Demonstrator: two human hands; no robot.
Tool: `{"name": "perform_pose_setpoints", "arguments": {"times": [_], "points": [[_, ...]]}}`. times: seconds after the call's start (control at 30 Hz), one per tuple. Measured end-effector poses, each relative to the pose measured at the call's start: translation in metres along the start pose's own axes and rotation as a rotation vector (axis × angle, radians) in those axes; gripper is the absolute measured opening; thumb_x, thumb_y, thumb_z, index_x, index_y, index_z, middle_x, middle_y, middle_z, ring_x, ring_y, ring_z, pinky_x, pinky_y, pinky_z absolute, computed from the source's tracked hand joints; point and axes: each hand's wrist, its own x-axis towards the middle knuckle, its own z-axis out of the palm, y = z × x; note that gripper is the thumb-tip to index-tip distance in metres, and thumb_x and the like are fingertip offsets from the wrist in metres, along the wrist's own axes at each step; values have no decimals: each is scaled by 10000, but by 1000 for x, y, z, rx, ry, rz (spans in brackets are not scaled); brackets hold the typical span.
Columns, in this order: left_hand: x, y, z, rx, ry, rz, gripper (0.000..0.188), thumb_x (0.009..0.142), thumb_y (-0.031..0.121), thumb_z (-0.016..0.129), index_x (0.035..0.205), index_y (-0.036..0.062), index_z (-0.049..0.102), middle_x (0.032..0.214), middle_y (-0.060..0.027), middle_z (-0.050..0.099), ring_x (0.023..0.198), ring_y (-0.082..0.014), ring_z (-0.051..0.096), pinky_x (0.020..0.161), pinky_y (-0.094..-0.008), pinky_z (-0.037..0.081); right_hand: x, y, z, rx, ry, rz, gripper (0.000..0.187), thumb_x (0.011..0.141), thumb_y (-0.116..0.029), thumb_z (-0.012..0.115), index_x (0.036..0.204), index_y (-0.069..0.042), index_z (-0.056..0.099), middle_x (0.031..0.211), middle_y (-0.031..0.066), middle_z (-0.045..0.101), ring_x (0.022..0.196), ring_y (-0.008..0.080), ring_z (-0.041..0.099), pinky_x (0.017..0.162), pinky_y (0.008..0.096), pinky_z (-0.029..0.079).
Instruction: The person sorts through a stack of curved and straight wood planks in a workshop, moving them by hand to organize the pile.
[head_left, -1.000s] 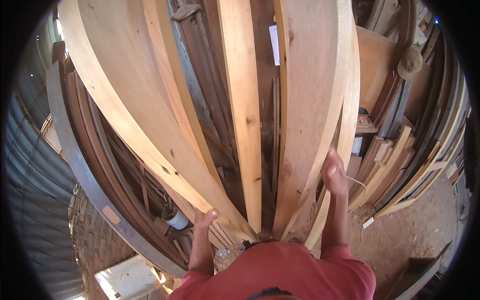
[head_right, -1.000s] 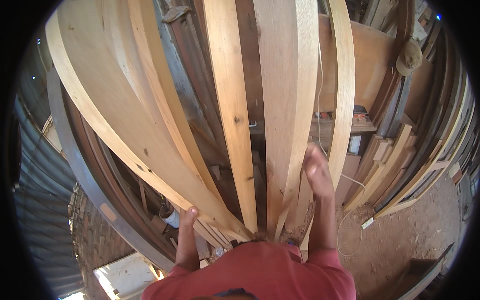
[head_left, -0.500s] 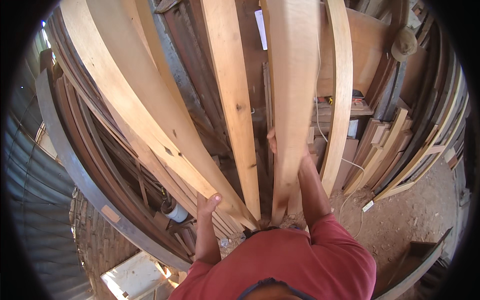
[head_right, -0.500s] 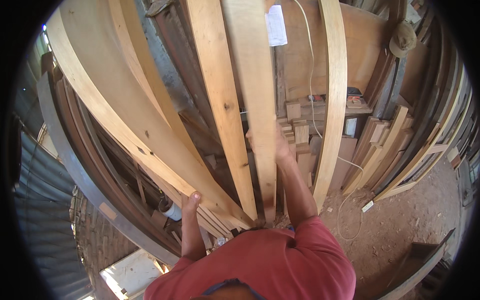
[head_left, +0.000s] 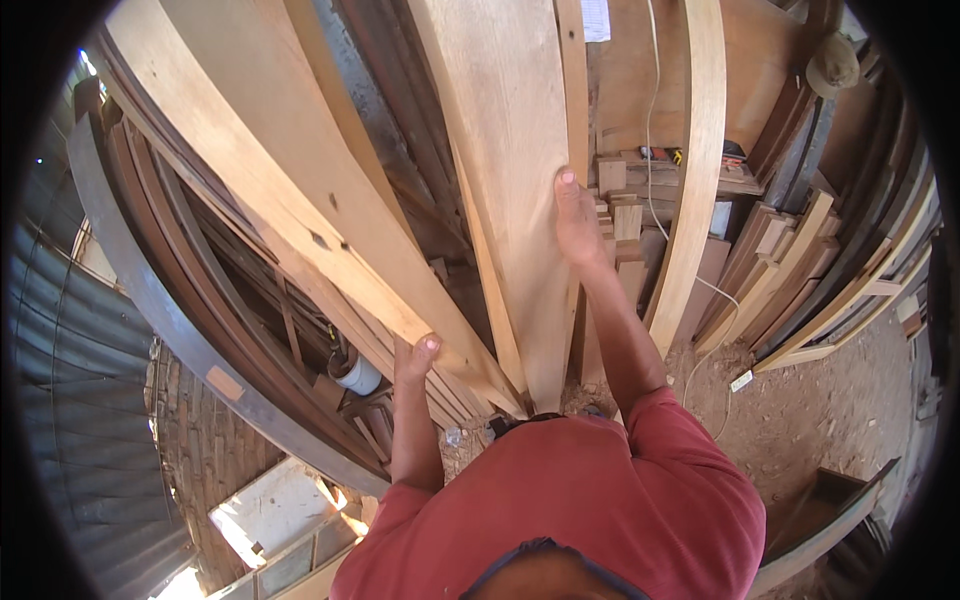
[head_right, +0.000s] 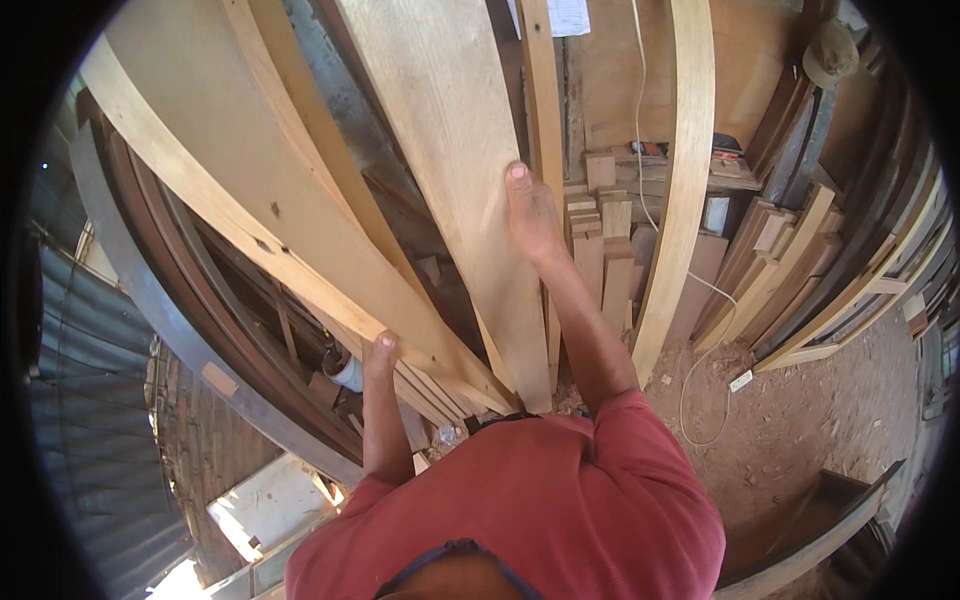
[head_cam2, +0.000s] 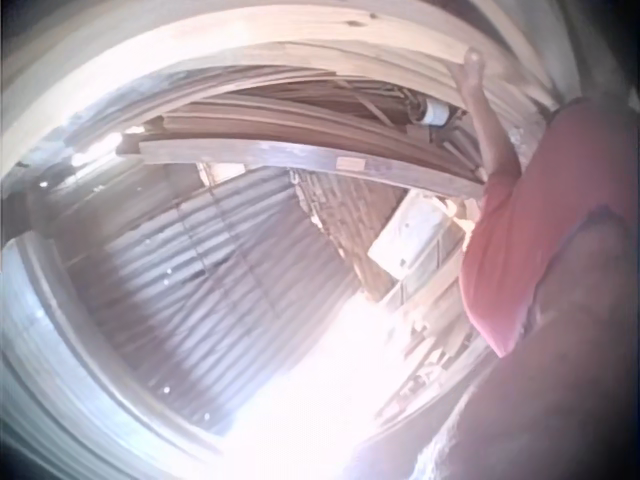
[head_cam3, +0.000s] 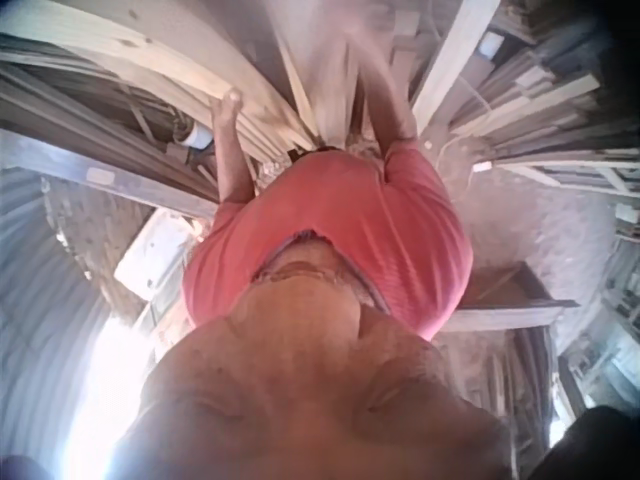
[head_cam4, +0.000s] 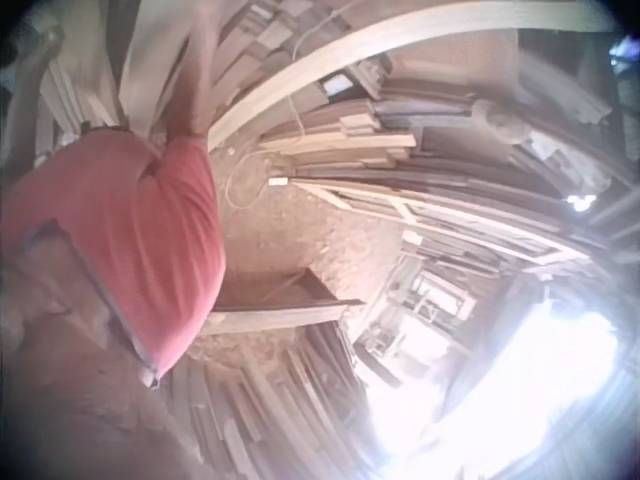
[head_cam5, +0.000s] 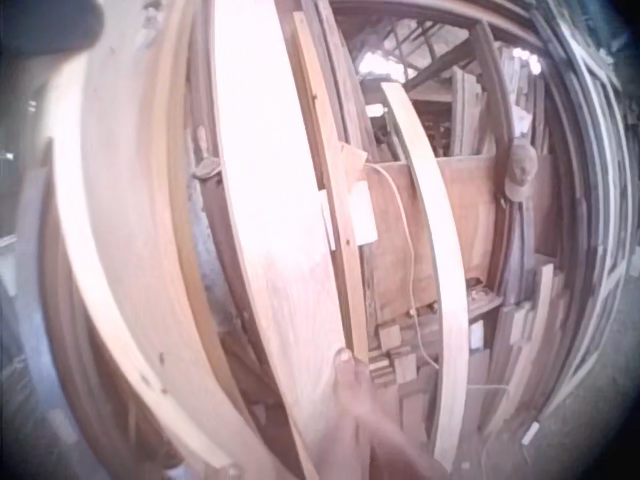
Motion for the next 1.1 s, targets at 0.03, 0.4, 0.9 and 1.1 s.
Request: {"name": "perform_pose_setpoints", "arguments": {"times": [0.03,0.4,0.9,1.1], "points": [[0,1,0,-10,1,12,975,723,620,817,1343,-31,438,1099,-62,565,985,-169,566,833,-316,484,-1,-3,-1,7,-57,71,772,1010,-696,288,962,48,487,902,125,466,914,191,434,824,399,390],[5,-40,-45,-75,-74,-80,1002,762,501,836,1442,-56,356,1266,-105,545,1138,-216,564,963,-354,479,7,28,-19,550,-127,258,693,1023,-630,343,968,15,589,845,136,616,803,269,582,752,435,465],[21,-13,-30,2,-60,-77,1087,762,508,836,1493,-66,273,1368,-149,493,1249,-256,502,1071,-374,401,-53,-100,-156,-38,215,-65,650,823,-370,692,1274,83,571,1058,143,690,920,225,694,785,338,570],[33,-3,-15,12,-115,-13,1112,778,528,817,1525,-52,233,1502,-167,409,1355,-265,424,1133,-381,334,-27,-74,-208,-83,244,-16,627,881,-322,697,1282,134,546,1134,218,681,1004,279,690,887,359,554]]}}
